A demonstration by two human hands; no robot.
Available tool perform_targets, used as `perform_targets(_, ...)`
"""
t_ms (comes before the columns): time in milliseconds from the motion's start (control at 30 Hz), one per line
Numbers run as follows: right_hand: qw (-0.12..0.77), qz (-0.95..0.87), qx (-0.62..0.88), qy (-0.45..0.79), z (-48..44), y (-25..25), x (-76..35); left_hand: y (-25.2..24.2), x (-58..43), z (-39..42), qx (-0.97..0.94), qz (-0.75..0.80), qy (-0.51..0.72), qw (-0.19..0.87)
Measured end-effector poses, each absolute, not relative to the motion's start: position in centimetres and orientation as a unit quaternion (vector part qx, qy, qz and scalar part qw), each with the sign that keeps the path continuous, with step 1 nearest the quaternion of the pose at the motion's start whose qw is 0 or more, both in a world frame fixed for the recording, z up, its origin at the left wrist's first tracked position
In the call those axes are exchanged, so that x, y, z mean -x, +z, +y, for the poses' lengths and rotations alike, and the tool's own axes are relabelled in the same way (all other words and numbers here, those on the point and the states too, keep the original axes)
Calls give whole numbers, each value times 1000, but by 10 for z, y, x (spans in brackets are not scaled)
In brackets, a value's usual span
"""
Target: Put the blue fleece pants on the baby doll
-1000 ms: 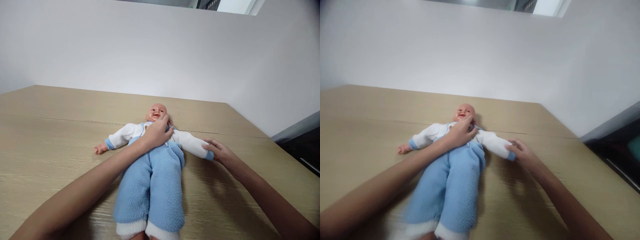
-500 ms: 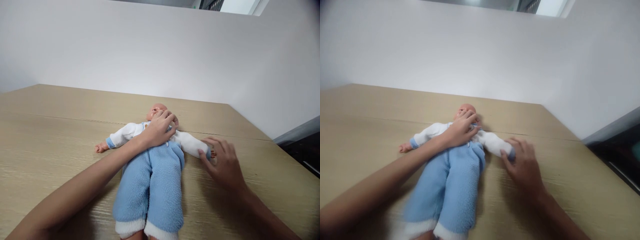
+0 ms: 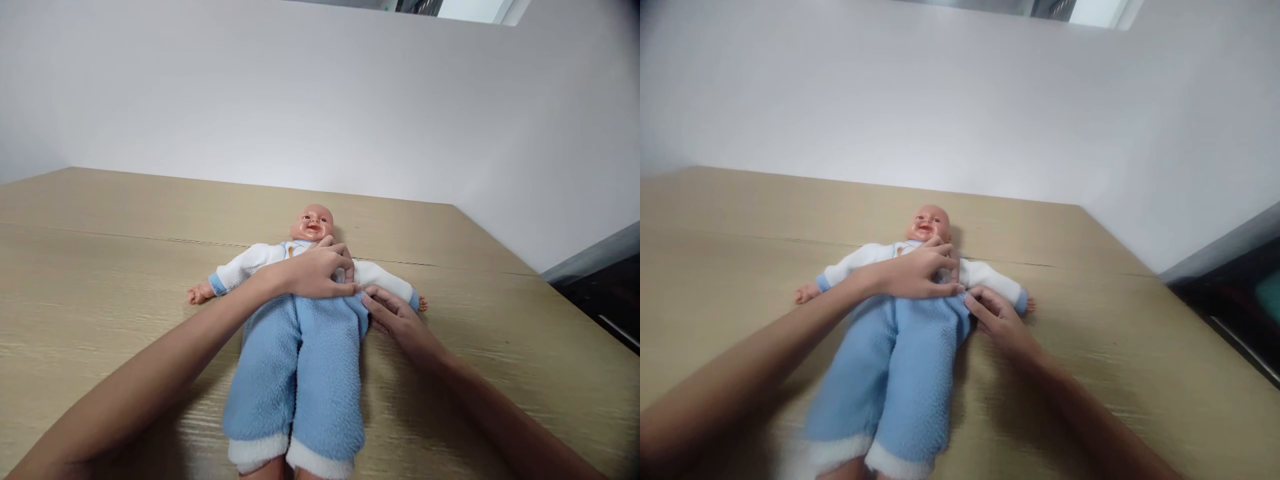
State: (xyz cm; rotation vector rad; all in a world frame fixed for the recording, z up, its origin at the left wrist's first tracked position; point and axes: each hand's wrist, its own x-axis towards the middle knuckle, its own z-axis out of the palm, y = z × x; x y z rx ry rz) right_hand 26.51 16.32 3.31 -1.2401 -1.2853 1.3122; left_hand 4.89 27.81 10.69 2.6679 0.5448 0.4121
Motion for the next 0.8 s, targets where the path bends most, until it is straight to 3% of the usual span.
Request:
perform_targets(133, 460, -587, 545, 384, 161, 27, -263, 97, -55, 282, -944, 205, 158, 207)
perform_targets(300, 397, -692, 603, 21, 157, 29, -286, 90, -61, 280, -929, 258, 180, 195)
perform_targets(367, 366, -705, 603, -72, 158, 30, -304, 91, -62, 279, -927, 260, 185, 198)
perform_targets(433, 333, -720, 605, -67, 160, 29, -324, 93, -63, 277, -926, 259, 192, 195)
perform_targets(600, 313, -720, 611, 101, 167, 26, -354, 100, -72, 268, -933, 257, 197, 159)
perform_targets(800, 422, -627, 607, 245, 160, 42, -345, 99, -81, 264, -939, 249, 173, 163)
